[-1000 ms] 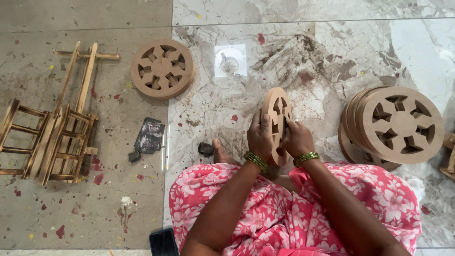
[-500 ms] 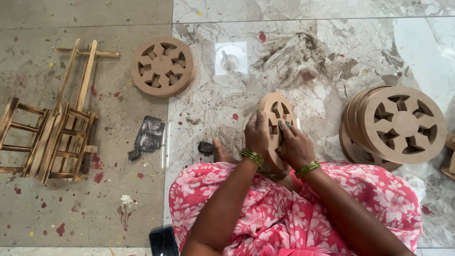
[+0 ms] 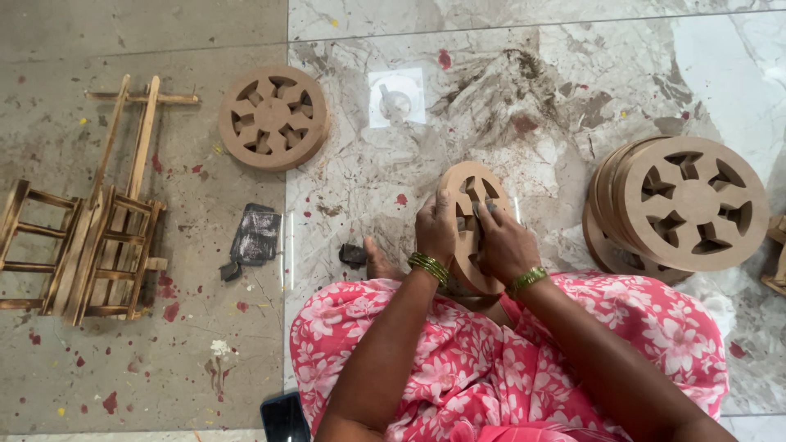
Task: The person sits on the floor sanding carved wooden wheel-shaped discs with a sanding block, rubbing the faces and cutout edges of each disc, then sets finished discs aside and picks up the next one from a stack.
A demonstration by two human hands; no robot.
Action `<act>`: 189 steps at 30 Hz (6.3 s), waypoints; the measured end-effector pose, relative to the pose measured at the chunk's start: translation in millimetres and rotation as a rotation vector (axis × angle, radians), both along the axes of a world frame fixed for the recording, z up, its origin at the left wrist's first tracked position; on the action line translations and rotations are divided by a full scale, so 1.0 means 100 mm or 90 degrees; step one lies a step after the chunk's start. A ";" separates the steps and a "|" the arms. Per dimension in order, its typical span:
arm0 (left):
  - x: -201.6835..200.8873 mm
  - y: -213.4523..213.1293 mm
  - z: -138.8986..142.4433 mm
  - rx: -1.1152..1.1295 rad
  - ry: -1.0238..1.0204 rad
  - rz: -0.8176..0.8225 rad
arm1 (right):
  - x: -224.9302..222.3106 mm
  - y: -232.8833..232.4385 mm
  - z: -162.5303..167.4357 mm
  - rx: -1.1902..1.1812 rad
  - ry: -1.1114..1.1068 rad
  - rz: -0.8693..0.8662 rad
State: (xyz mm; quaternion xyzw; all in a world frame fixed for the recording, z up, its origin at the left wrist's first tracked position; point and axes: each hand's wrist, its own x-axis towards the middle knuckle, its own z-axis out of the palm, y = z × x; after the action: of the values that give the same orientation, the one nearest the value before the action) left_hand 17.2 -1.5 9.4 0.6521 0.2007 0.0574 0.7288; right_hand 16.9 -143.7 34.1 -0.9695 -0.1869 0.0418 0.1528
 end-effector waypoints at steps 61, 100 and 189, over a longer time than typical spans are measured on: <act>0.02 0.05 0.07 -0.044 -0.135 0.178 | 0.07 -0.16 -0.49 0.015 -0.004 -0.042; -0.04 0.14 0.01 -0.038 -0.139 0.150 | -0.46 -0.25 -0.22 0.001 0.031 0.083; -0.37 -0.87 -0.84 0.728 0.234 -0.837 | 0.73 -0.69 -0.46 0.100 -0.091 -0.305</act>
State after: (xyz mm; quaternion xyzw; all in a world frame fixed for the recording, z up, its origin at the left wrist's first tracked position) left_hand -19.4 -88.9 -74.9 0.8984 -0.1599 -0.3866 0.1335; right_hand 89.6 -213.1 -11.9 -0.9717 0.0353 -0.0791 0.2196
